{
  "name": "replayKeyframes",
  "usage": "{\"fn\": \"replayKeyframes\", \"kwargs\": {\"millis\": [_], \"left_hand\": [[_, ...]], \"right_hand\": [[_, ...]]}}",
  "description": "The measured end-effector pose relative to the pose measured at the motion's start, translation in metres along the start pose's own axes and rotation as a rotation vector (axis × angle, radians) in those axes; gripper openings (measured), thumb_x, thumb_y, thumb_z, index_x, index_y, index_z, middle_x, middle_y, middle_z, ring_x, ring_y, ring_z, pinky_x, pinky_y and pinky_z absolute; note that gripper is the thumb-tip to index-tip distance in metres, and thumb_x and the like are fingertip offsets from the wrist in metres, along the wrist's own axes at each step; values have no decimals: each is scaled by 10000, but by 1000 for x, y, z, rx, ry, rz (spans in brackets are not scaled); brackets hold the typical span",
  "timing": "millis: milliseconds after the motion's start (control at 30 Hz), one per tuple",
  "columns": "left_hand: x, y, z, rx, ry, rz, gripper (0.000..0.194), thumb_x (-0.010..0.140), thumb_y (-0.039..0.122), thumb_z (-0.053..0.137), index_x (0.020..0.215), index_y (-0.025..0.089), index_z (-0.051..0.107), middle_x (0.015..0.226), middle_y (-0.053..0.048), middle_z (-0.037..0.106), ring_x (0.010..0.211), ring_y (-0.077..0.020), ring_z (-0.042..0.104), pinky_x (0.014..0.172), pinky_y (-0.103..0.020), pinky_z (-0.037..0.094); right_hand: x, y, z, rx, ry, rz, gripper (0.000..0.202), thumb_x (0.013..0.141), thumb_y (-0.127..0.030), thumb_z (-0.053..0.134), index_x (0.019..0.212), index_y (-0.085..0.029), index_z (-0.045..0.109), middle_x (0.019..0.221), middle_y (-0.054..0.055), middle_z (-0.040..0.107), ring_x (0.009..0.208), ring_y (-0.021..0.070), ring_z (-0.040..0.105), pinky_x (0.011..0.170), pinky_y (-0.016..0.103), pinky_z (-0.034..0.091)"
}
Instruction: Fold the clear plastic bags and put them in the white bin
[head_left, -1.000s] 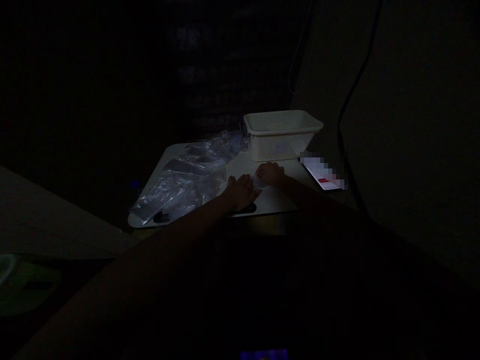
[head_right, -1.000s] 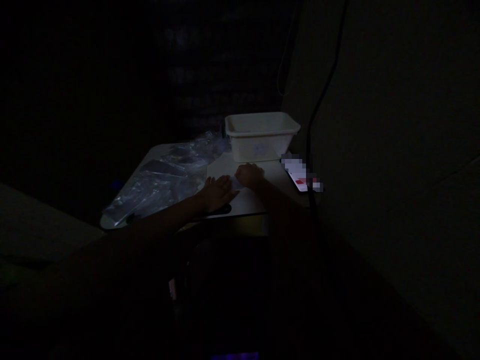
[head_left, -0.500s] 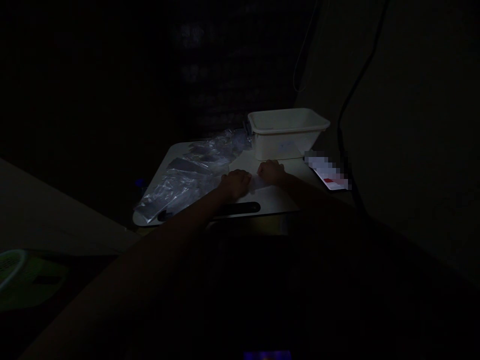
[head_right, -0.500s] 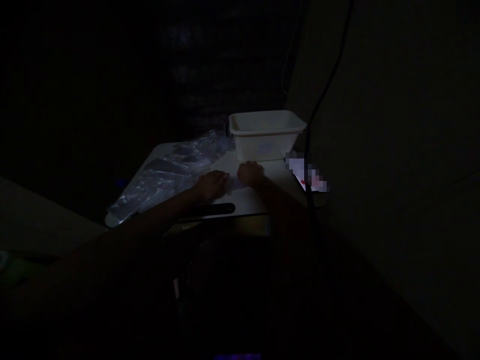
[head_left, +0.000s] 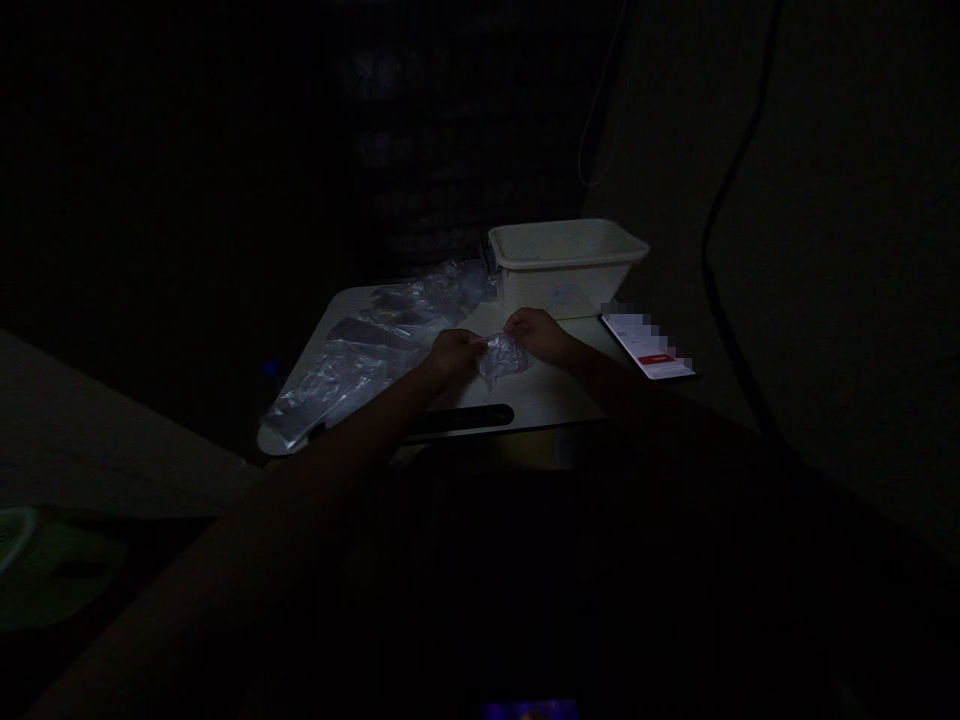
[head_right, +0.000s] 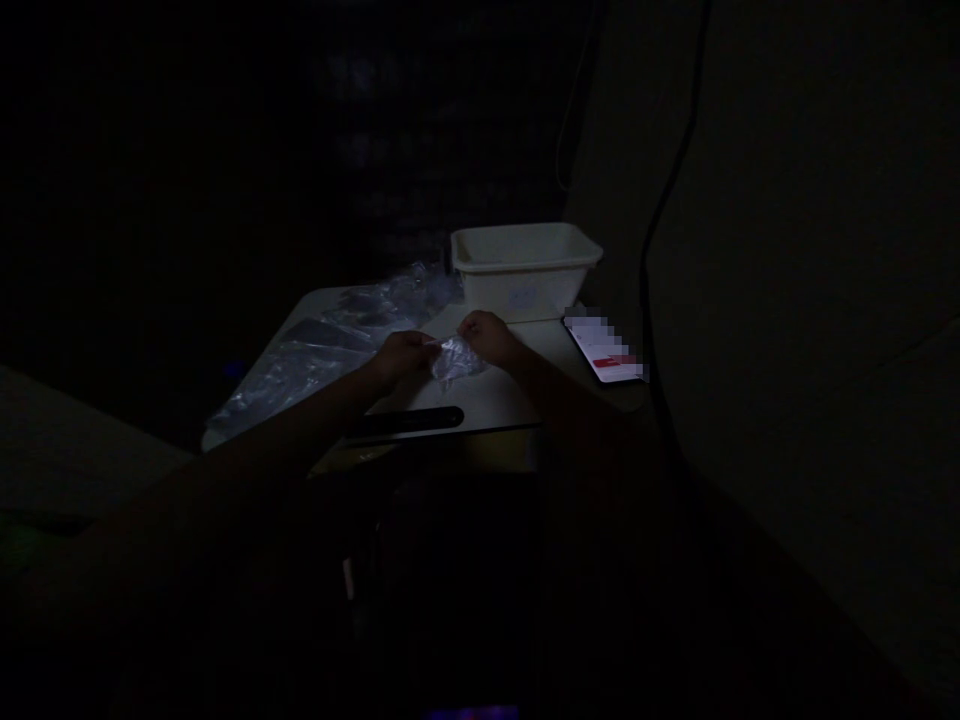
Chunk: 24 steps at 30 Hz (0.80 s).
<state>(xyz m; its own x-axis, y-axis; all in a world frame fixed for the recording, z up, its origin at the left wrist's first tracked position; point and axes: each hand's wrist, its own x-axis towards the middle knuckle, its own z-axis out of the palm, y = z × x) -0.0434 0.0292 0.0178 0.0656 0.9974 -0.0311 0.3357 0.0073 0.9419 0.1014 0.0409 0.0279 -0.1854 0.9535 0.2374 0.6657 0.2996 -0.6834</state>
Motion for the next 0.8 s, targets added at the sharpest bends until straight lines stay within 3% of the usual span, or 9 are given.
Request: {"fn": "replayKeyframes", "kwargs": {"millis": [133,200,300,467,633,800], "left_hand": [[-2,2,0,-125,2,-50,77,600,106,531,526,125,516,416,44,463,378,-49,406,424,-176,336],[-2,3,0,-170,5,-33,72,597,101,540,529,119,521,415,47,462,371,-43,400,425,-174,342],[-3,4,3,-283,-21,-50,80,613,111,546,538,103,521,431,33,482,388,-48,430,450,-187,379],[-5,6,8,-396,-109,-137,61,632,78,538,575,77,517,473,-11,528,443,-80,509,519,-236,447],[-1,4,10,-423,-97,-126,33,665,76,505,640,72,527,498,-21,550,420,-85,522,521,-249,464],[-1,7,8,-419,-84,-132,28,682,94,509,661,77,516,483,-8,540,397,-79,518,486,-233,463]], "right_hand": [[-2,0,0,280,-8,139,201,632,-175,530,804,-84,581,696,47,599,590,96,523,562,218,408],[-3,2,1,376,-29,180,175,600,-173,560,749,-90,596,611,19,587,533,87,507,531,215,403],[-2,6,1,471,-25,206,76,587,-169,563,609,-103,594,487,-20,540,468,73,476,487,202,387],[1,12,0,677,12,256,84,609,-200,558,634,-122,572,494,-23,533,443,63,469,444,187,383],[-1,9,-2,820,-27,267,120,644,-245,562,627,-127,545,554,6,556,529,89,521,517,222,445],[-7,2,-7,793,-69,436,69,616,-131,583,588,-128,520,505,-17,525,480,68,499,512,220,454]]}}
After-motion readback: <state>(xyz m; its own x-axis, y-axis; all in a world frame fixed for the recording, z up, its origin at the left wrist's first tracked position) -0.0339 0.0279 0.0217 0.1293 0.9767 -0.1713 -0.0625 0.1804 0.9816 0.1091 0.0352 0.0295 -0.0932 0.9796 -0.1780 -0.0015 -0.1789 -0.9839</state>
